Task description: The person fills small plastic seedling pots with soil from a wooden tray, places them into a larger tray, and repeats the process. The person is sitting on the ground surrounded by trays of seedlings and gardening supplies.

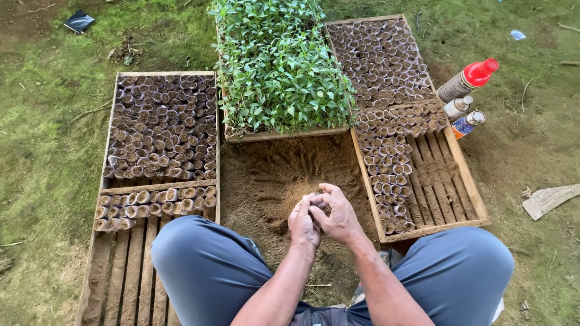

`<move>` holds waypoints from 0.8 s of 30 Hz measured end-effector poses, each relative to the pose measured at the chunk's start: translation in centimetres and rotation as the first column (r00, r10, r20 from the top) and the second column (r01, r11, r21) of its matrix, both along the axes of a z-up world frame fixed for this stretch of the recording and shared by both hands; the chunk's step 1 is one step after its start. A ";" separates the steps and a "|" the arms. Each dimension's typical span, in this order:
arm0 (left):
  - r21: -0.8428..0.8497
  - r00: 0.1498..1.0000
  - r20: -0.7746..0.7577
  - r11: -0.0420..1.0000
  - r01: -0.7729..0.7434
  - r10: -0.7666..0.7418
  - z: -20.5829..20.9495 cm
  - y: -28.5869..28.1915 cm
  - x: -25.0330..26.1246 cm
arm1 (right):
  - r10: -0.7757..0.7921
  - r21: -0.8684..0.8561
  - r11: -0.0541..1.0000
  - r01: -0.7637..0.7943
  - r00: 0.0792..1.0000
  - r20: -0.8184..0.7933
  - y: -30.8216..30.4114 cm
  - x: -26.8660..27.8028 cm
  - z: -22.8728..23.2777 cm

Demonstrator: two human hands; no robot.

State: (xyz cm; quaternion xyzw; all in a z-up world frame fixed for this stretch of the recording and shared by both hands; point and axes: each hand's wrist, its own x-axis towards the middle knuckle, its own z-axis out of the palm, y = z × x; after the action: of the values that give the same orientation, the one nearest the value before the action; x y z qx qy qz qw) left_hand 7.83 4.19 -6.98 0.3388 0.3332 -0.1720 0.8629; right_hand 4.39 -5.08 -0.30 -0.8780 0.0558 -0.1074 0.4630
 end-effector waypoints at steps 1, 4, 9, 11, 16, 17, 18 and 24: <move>0.002 1.000 -0.003 1.000 -0.001 0.001 -0.2 0.0 0.0 | 0.001 0.002 1.000 -0.001 1.000 -0.003 -0.2 0.0 0.0; 0.042 1.000 -0.031 0.999 0.000 0.002 -0.5 0.2 0.3 | 0.081 -0.047 0.996 -0.082 0.997 -0.011 -0.5 -0.1 0.3; 0.065 0.995 -0.073 0.996 -0.068 0.073 1.5 0.4 0.6 | 0.163 -0.022 0.986 -0.163 0.986 -0.021 -0.6 -0.2 0.7; 0.056 0.993 -0.088 0.996 -0.071 0.076 1.9 0.6 0.8 | 0.160 -0.037 0.986 -0.161 0.987 -0.030 -0.6 -0.3 0.5; 0.066 0.990 -0.115 0.995 -0.075 0.083 3.1 0.7 0.7 | 0.169 -0.069 0.983 -0.170 0.985 -0.019 -0.3 -0.3 0.8; 0.089 0.991 -0.121 0.995 -0.055 0.065 2.8 0.7 0.7 | 0.183 -0.074 0.980 -0.184 0.983 -0.017 -0.4 -0.3 0.9; 0.112 0.991 -0.128 0.993 -0.035 0.049 2.4 0.7 0.6 | 0.198 -0.078 0.977 -0.199 0.980 -0.016 -0.4 -0.3 0.9; 0.116 0.990 -0.143 0.993 0.005 0.012 0.5 0.5 1.0 | 0.222 -0.100 0.970 -0.222 0.975 -0.011 -0.2 -0.3 0.8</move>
State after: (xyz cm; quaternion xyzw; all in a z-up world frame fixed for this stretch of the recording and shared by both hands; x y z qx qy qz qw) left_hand 8.80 4.67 -6.46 0.3747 0.4045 -0.1747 0.8158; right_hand 4.11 -5.24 0.50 -0.9008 -0.0483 -0.0578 0.4276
